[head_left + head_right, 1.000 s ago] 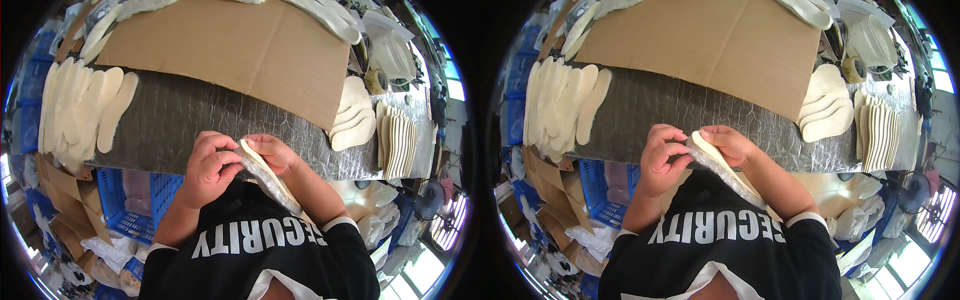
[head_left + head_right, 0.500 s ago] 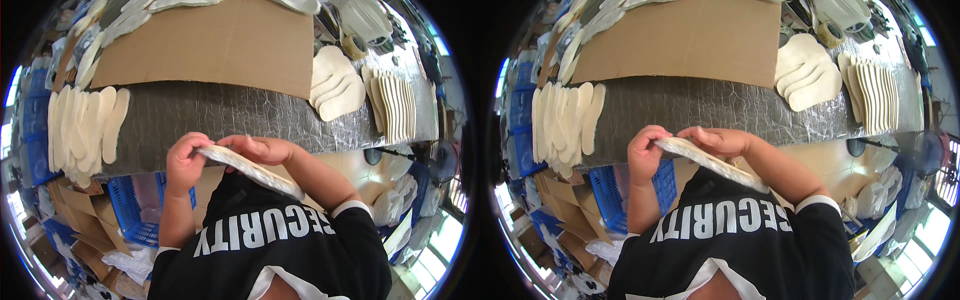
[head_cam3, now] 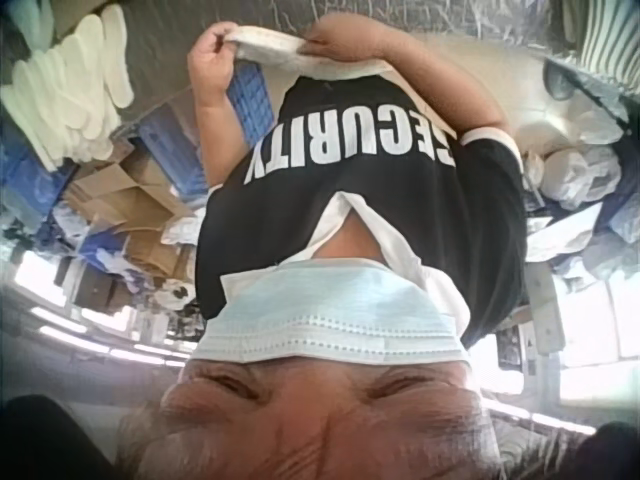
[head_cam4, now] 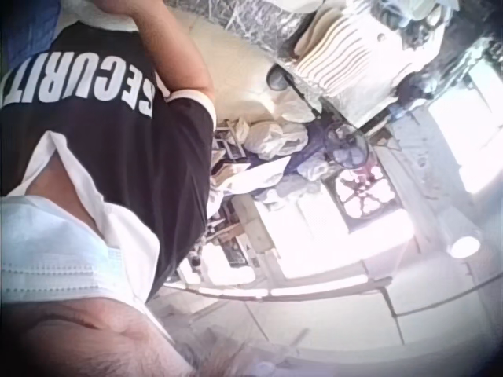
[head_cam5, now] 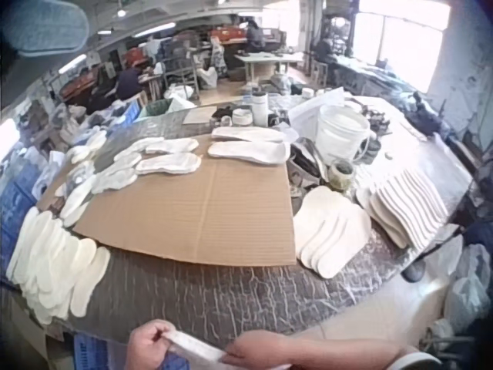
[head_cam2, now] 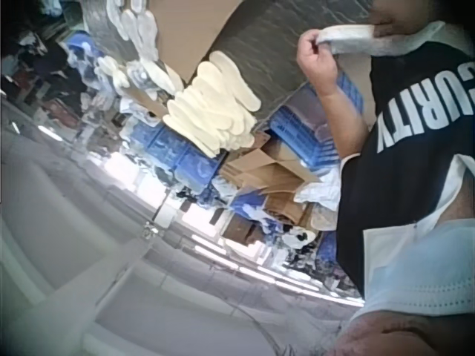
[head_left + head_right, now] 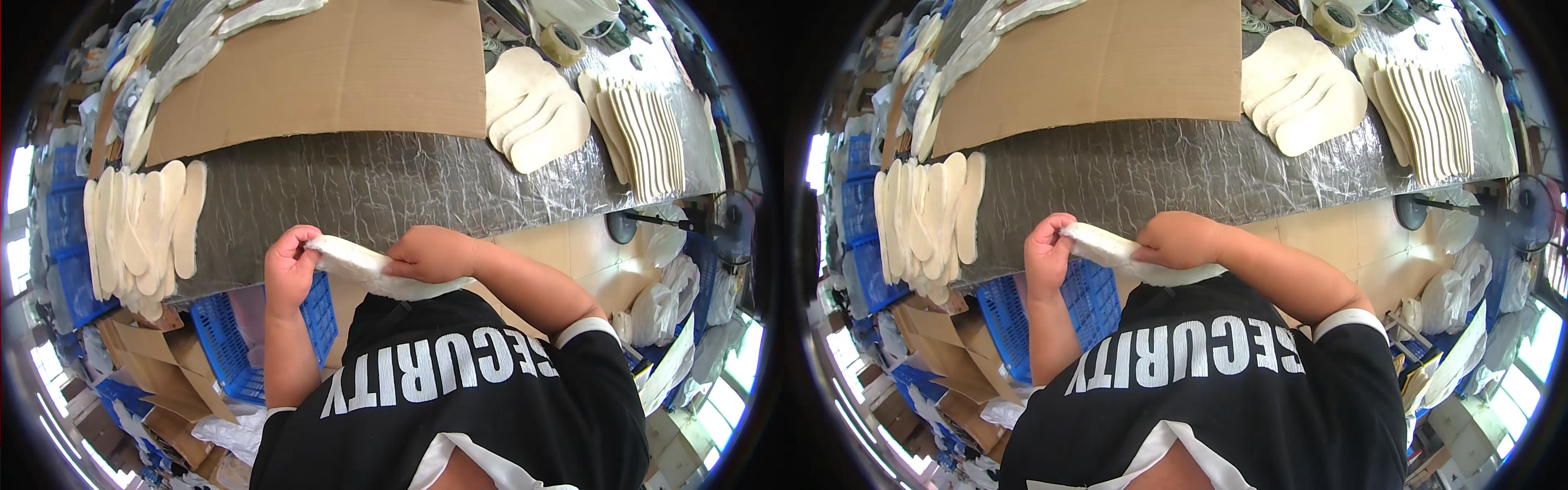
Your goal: Sorting and pairing shoe insoles based on handwritten size numbers at a factory workstation.
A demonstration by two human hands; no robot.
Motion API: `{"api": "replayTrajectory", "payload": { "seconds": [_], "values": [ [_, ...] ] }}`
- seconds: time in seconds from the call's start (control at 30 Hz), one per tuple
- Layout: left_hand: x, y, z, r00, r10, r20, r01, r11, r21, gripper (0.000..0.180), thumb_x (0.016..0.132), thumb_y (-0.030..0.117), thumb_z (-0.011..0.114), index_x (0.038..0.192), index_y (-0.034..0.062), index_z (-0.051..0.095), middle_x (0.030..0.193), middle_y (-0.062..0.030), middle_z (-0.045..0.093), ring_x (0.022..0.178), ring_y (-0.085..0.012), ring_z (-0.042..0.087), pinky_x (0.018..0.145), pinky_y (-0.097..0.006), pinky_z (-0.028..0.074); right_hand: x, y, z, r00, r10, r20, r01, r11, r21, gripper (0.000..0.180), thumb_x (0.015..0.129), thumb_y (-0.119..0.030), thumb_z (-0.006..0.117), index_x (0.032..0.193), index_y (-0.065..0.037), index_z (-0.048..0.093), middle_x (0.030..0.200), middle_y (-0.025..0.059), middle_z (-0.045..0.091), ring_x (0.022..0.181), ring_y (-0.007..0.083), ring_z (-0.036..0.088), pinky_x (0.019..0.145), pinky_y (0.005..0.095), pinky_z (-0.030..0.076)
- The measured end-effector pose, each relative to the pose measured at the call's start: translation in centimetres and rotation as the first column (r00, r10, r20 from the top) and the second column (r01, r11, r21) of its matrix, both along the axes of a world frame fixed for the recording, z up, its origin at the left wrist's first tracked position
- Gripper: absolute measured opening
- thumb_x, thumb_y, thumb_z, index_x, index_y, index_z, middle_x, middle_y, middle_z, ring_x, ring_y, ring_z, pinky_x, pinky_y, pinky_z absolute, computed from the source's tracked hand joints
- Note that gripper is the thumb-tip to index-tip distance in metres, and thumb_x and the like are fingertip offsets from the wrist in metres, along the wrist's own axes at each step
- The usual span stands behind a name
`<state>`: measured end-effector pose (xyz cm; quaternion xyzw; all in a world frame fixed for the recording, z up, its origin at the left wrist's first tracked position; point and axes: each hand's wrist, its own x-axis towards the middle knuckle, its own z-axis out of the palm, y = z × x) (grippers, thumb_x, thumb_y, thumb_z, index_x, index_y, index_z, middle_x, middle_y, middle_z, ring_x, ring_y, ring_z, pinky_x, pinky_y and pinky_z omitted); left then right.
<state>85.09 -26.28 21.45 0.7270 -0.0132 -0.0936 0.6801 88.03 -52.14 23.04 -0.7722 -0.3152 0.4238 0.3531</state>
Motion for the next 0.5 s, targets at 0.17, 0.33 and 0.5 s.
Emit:
{"api": "replayTrajectory", "payload": {
  "seconds": [0.17, 0.33, 0.5],
  "values": [
    [-0.7, 0.5, -1.0, 0.998, 0.012, -0.068, -0.019, 0.995, -0.101, 0.007, 0.088, -0.001, 0.063, 0.095, -0.0005, 0.061, 0.095, -0.0012, 0.061, 0.085, -0.0067, 0.055, 0.077, -0.021, 0.045, 0.2, -0.9, 1.0, 0.999, -0.019, 0.038, 0.019, 1.0, -0.001, 0.043, 0.092, -0.043, 0.052, 0.093, -0.004, 0.068, 0.087, 0.0184, 0.066, 0.086, 0.0376, 0.062, 0.075, 0.044, 0.048],
    [-1.6, 2.9, -2.6, 0.986, 0.163, -0.038, -0.168, 0.962, -0.217, 0.011, 0.085, -0.005, 0.064, 0.095, 0.0005, 0.062, 0.098, -0.0036, 0.062, 0.087, -0.0103, 0.057, 0.079, -0.024, 0.047, 0.5, -4.3, 0.4, 0.976, -0.211, 0.051, 0.211, 0.977, -0.003, 0.042, 0.076, -0.042, 0.074, 0.097, -0.007, 0.068, 0.08, 0.0165, 0.066, 0.077, 0.0347, 0.063, 0.068, 0.0396, 0.048],
    [-2.3, 4.7, -3.0, 0.988, 0.154, 0.025, -0.145, 0.965, -0.218, 0.011, 0.086, -0.004, 0.062, 0.095, 0.0008, 0.06, 0.101, -0.006, 0.06, 0.088, -0.0127, 0.057, 0.079, -0.026, 0.047, -0.3, -3.8, 0.3, 0.934, -0.31, 0.177, 0.313, 0.95, 0.012, 0.039, 0.073, -0.039, 0.077, 0.095, -0.008, 0.069, 0.076, 0.0134, 0.067, 0.074, 0.0326, 0.064, 0.067, 0.0383, 0.049]
  ]
}}
